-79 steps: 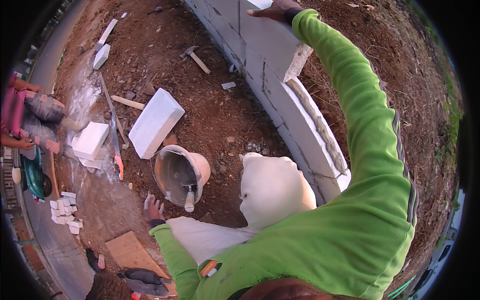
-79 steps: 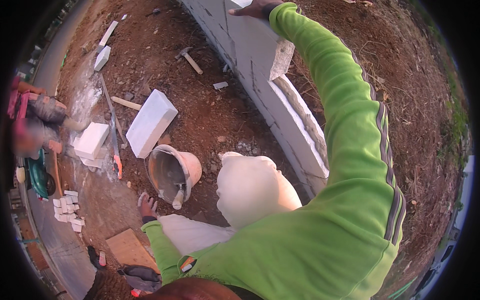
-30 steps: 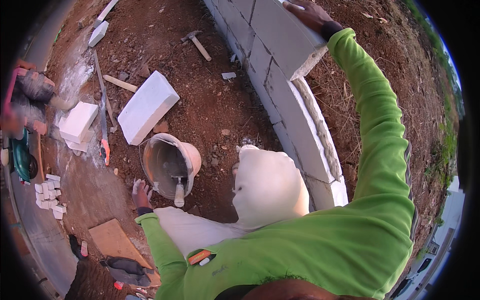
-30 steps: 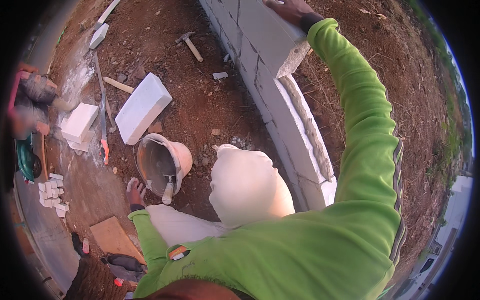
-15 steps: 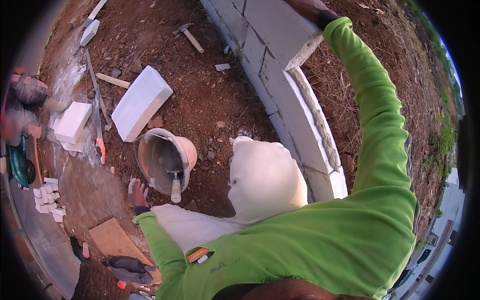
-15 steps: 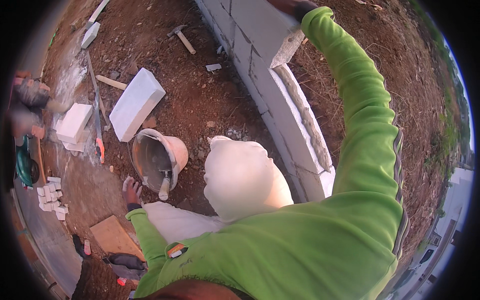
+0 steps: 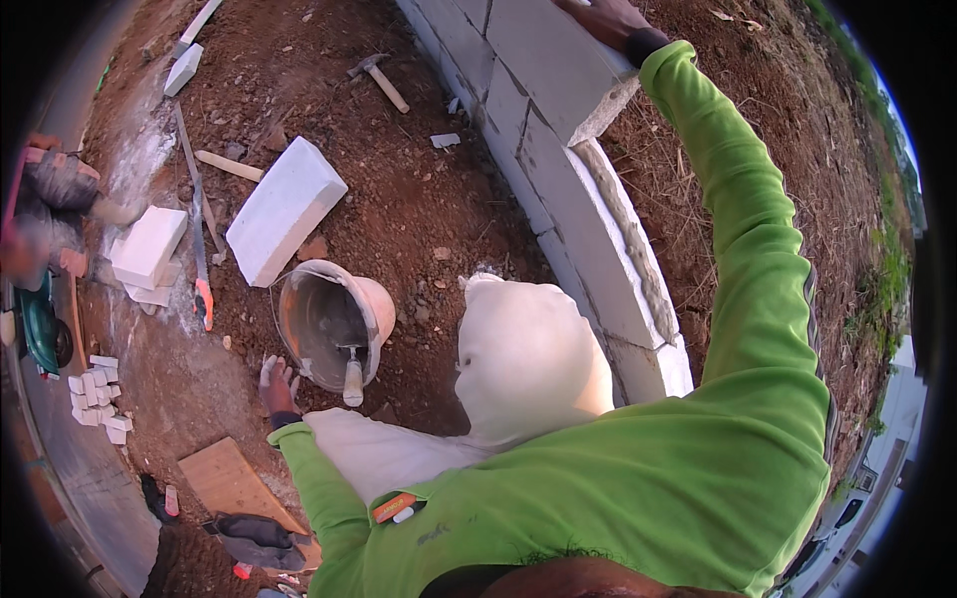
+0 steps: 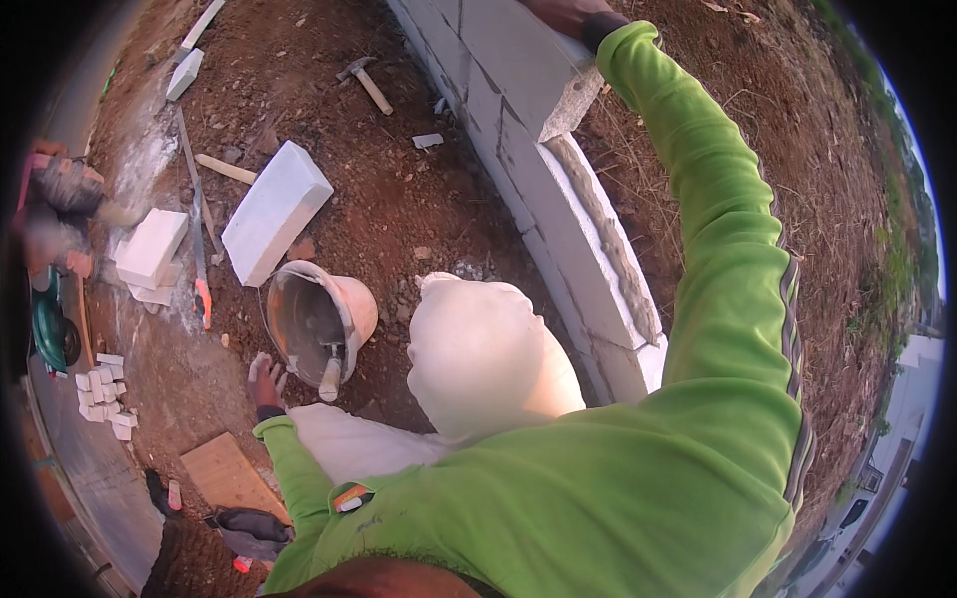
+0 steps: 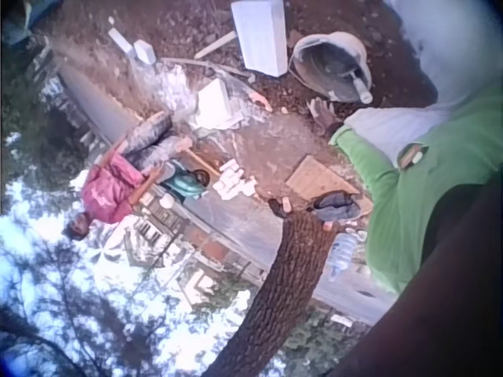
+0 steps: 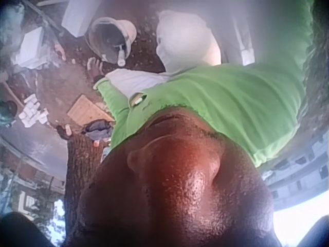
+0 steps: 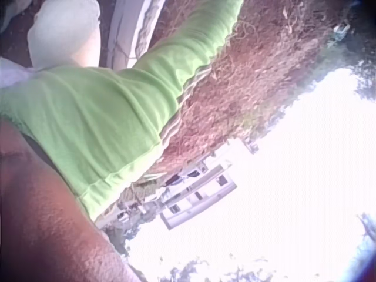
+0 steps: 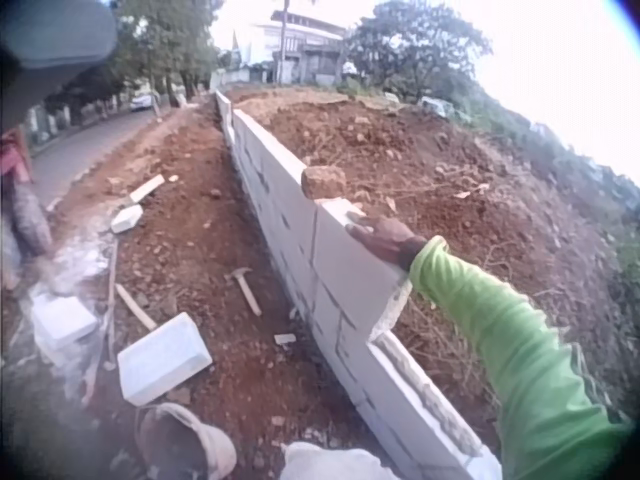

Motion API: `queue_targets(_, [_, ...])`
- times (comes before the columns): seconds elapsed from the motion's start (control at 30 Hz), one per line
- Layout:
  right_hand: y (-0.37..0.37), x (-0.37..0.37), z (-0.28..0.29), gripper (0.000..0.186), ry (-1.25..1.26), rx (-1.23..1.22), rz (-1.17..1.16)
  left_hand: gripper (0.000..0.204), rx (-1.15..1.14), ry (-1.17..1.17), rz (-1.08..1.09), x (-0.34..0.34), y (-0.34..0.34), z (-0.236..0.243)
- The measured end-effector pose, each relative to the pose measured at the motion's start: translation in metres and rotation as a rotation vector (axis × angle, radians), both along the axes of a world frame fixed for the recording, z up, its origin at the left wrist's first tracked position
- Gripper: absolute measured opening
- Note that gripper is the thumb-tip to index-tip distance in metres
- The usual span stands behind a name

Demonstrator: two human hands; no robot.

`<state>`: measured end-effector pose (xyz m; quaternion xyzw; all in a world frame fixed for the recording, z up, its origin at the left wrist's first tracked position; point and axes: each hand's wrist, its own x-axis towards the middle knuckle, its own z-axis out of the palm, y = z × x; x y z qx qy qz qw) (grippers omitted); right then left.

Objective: The person constructs a low wall by applying mortar to white blocks using a trowel and tapping the blocks into place with a hammer.

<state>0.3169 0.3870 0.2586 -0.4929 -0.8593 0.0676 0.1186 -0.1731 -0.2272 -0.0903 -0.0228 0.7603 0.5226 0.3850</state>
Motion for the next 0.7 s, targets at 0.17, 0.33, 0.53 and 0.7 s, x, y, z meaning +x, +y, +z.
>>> queue_targets(0.17, [-0.02, -0.011, 0.021, 0.068, 0.011, -0.094, -0.055, 0.051, -0.013, -0.016, -0.007, 0.0, 0.003, 0.002])
queue_targets(0.33, [-0.005, -0.006, 0.0, 0.069, -0.023, -0.008, -0.096, 0.05, 0.01, -0.008, 0.022, 0.002, 0.003, 0.003])
queue_targets(0.53, [0.019, 0.001, -0.019, 0.078, -0.028, -0.035, -0.056, 0.05, 0.011, -0.007, 0.034, 0.001, -0.001, 0.001])
queue_targets(0.7, [0.007, -0.006, -0.005, 0.072, -0.026, -0.062, -0.054, 0.051, 0.008, 0.021, 0.015, 0.002, 0.008, 0.0])
